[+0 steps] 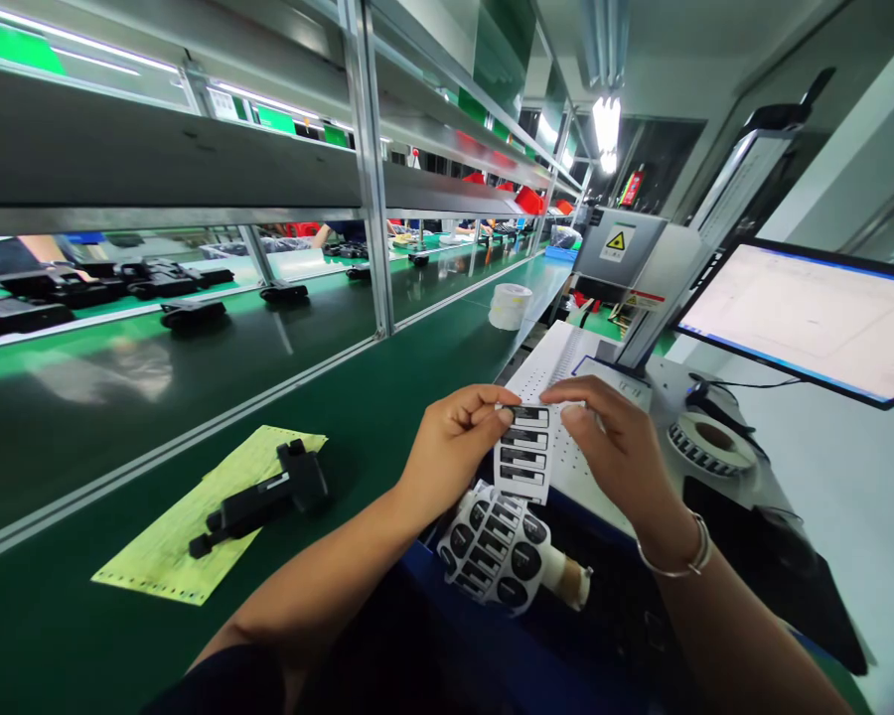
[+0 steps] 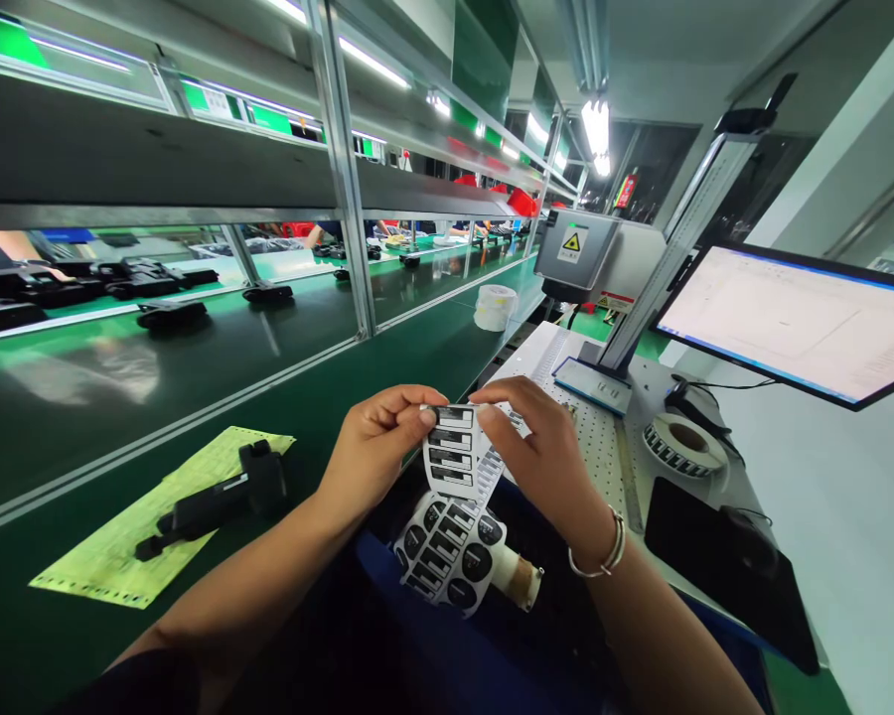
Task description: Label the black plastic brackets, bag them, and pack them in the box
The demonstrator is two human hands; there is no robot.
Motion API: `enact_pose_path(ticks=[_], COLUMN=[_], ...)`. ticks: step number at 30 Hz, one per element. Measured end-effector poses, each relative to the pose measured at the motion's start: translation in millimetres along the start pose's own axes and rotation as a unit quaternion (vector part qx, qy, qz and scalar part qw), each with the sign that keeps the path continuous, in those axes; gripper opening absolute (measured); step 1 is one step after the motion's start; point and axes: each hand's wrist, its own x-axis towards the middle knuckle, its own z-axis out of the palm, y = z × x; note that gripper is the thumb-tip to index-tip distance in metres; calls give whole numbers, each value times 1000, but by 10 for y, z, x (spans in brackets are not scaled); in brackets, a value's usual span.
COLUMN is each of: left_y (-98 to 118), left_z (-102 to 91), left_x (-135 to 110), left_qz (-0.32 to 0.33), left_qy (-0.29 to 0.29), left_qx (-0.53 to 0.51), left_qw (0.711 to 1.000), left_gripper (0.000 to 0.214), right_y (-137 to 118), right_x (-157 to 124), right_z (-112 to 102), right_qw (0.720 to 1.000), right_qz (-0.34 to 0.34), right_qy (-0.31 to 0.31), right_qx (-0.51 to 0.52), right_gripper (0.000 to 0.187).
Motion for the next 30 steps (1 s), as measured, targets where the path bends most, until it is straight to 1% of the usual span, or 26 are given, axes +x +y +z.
enact_pose_path(ticks=[3, 11, 17, 26, 30], left_y=[-10, 4, 16, 20, 16], left_z=[0, -1, 5, 9, 17], left_x=[5, -7, -13, -15, -14], left_qz=[6, -2, -17, -25, -29], left_qy=[3, 2, 6, -1, -7], left_qx=[-5, 1, -1, -1, -5], left_qw=[1000, 1000, 1000, 1000, 1000], left_gripper=[26, 29, 30, 27, 29], right_y=[-10, -25, -28, -11, 10], right_x=[-42, -82, -80, -102, -115], right_z=[17, 41, 58, 47, 52], right_qw=[1000, 999, 999, 998, 998], right_qz=[18, 30, 44, 59, 60], right_qy=[-16, 0, -2, -14, 4], right_qx=[-8, -24, -15, -17, -15], right_gripper=[14, 9, 16, 20, 12])
